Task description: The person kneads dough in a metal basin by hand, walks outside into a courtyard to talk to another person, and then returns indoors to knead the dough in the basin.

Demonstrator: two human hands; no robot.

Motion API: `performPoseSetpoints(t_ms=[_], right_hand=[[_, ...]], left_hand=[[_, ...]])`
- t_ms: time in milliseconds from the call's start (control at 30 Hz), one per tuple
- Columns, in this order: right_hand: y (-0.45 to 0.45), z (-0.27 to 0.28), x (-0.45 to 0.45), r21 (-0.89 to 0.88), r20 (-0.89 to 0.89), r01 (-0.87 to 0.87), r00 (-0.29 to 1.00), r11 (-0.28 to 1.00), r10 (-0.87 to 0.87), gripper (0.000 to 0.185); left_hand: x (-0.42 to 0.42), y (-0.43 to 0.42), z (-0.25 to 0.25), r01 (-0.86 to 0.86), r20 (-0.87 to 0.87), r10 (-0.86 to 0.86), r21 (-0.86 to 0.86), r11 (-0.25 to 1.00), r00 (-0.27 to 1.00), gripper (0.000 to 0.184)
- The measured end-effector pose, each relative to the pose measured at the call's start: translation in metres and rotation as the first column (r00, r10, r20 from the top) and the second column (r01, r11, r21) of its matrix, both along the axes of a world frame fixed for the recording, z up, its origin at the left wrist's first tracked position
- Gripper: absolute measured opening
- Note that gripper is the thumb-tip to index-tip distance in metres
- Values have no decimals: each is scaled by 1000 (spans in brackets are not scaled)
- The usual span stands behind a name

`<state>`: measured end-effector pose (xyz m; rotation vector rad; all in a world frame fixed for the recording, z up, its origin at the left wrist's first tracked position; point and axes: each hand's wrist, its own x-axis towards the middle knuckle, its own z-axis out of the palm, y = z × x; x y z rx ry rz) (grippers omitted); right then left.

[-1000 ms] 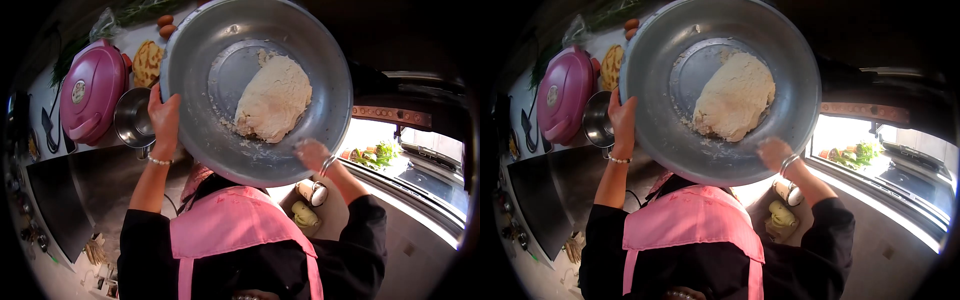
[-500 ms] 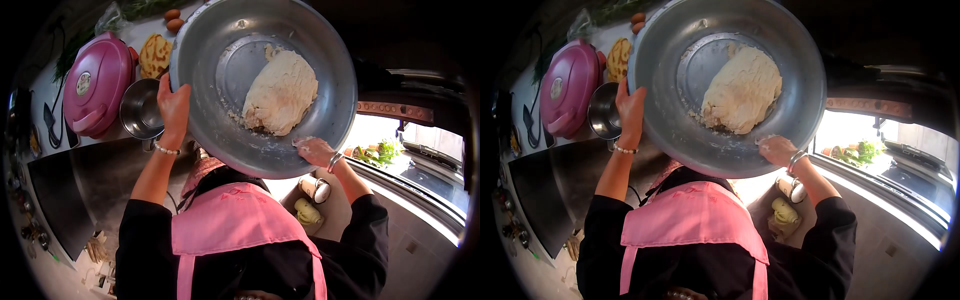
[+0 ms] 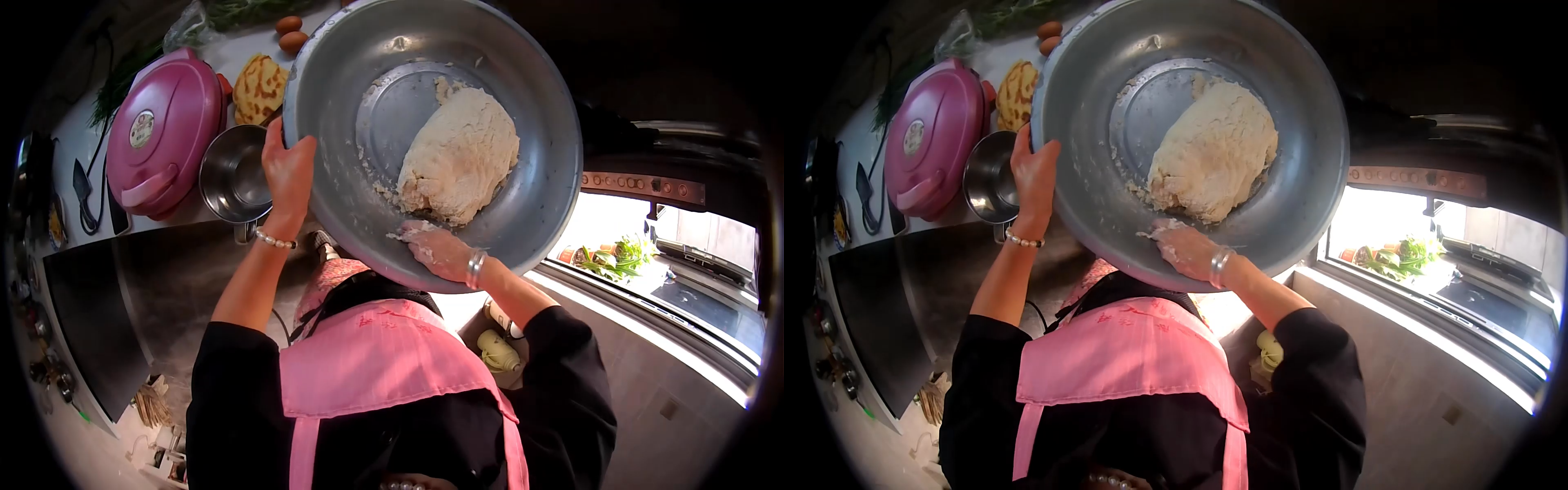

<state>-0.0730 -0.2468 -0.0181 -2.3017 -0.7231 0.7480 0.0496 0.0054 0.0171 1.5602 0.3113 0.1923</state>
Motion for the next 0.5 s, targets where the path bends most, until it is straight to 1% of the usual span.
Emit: performPoseSetpoints(t_ms=[33, 133, 167, 200, 233, 267, 333, 367, 467, 500], right_hand=[[11, 17, 16, -124, -92, -105, 991, 987, 94, 25], [-51, 30, 0, -252, 36, -23, 999, 967, 33, 25], [-56, 28, 0, -269, 48, -49, 997, 962, 64, 25], [-61, 26, 0, -284, 57, -77, 994, 956, 97, 25], [-63, 25, -5, -297, 60, -96, 991, 950, 119, 26], [-45, 29, 1, -258, 5, -72, 997, 963, 76, 26], [12, 38, 20, -168, -112, -26, 994, 985, 7, 26], [9, 29, 14, -20, -15, 81, 997, 997, -81, 24], [-46, 42, 11, -267, -152, -83, 987, 960, 43, 21], [-56, 47, 9, -211, -148, -13, 989, 977, -18, 19]], left_hand=[[0, 1, 3, -1, -5, 1, 32, 999, 1000, 31], [1, 4, 0, 9, 8, -10, 99, 995, 1000, 30], [1, 3, -2, 5, 18, -7, 113, 994, 1000, 30], [1, 3, -3, 1, 16, -2, 54, 999, 1000, 30], [0, 2, -4, 8, 7, -8, -4, 1000, 1000, 29], [1, 1, -3, 10, 8, -9, -60, 998, 1000, 29], [-1, 2, -1, 13, 1, -13, 9, 1000, 1000, 29], [-1, 4, 0, 14, 2, -14, 45, 999, 1000, 28], [-1, 3, 1, 9, -3, -9, 72, 997, 1000, 28], [-2, 3, 0, 8, 0, -8, 28, 1000, 1000, 28]])
